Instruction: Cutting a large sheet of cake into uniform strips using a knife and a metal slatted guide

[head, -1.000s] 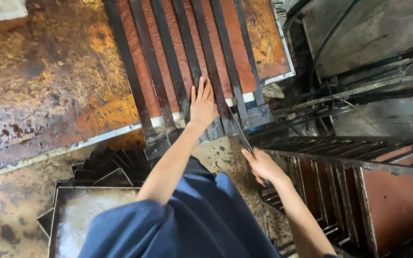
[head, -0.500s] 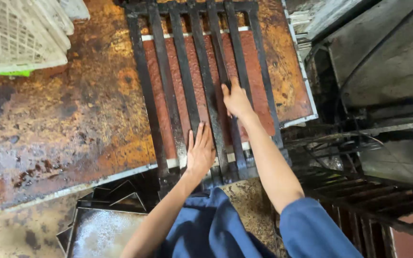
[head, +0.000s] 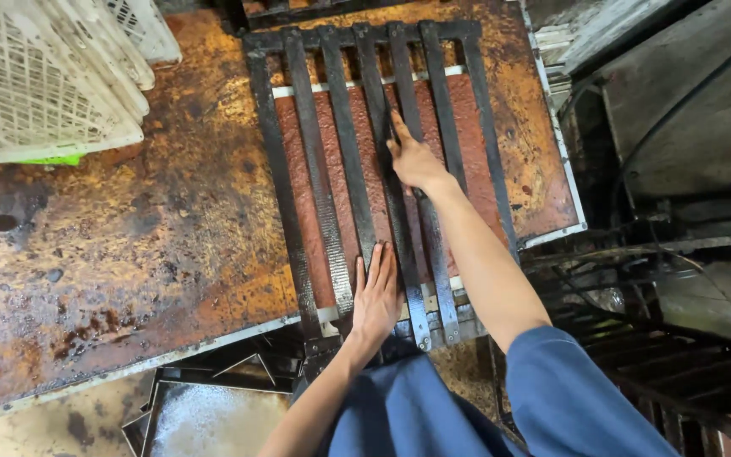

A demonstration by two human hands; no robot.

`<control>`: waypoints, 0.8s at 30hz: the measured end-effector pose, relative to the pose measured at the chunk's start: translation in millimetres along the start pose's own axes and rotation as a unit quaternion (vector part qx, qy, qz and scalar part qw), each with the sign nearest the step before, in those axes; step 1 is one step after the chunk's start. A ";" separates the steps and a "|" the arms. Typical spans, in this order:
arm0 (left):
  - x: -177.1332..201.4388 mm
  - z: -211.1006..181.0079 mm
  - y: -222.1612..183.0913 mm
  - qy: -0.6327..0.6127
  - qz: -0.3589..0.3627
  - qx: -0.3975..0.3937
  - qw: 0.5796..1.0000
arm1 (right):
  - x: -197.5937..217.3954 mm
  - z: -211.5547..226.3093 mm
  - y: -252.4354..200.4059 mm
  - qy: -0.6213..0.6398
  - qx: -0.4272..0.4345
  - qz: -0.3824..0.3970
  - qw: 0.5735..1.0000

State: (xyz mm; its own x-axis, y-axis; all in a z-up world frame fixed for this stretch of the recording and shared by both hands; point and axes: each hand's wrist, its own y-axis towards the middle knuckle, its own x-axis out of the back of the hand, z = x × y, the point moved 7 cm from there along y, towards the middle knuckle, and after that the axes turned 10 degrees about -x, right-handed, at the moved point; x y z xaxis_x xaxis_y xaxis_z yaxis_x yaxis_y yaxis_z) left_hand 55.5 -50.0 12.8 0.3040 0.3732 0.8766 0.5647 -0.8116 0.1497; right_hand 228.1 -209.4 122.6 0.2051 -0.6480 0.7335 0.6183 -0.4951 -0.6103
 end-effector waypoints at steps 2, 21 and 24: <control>-3.3 -1.7 -2.5 0.008 0.009 -0.001 1.000 | -4.3 0.8 8.9 0.010 -0.029 -0.020 0.999; 0.4 -1.5 -3.0 0.018 -0.023 -0.021 0.999 | -19.5 -27.5 -27.0 0.043 -0.014 -0.001 0.999; 3.6 -4.2 -2.6 0.016 -0.019 -0.021 0.999 | -23.1 -36.0 -43.0 -0.012 -0.046 0.014 0.999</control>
State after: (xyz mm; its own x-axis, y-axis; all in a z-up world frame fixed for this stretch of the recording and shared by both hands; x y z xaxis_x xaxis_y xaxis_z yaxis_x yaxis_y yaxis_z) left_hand 51.9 -48.5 17.5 0.2581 0.3900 0.8839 0.5416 -0.8160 0.2019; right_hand 169.5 -194.0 121.1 0.2399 -0.6483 0.7226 0.5405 -0.5291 -0.6542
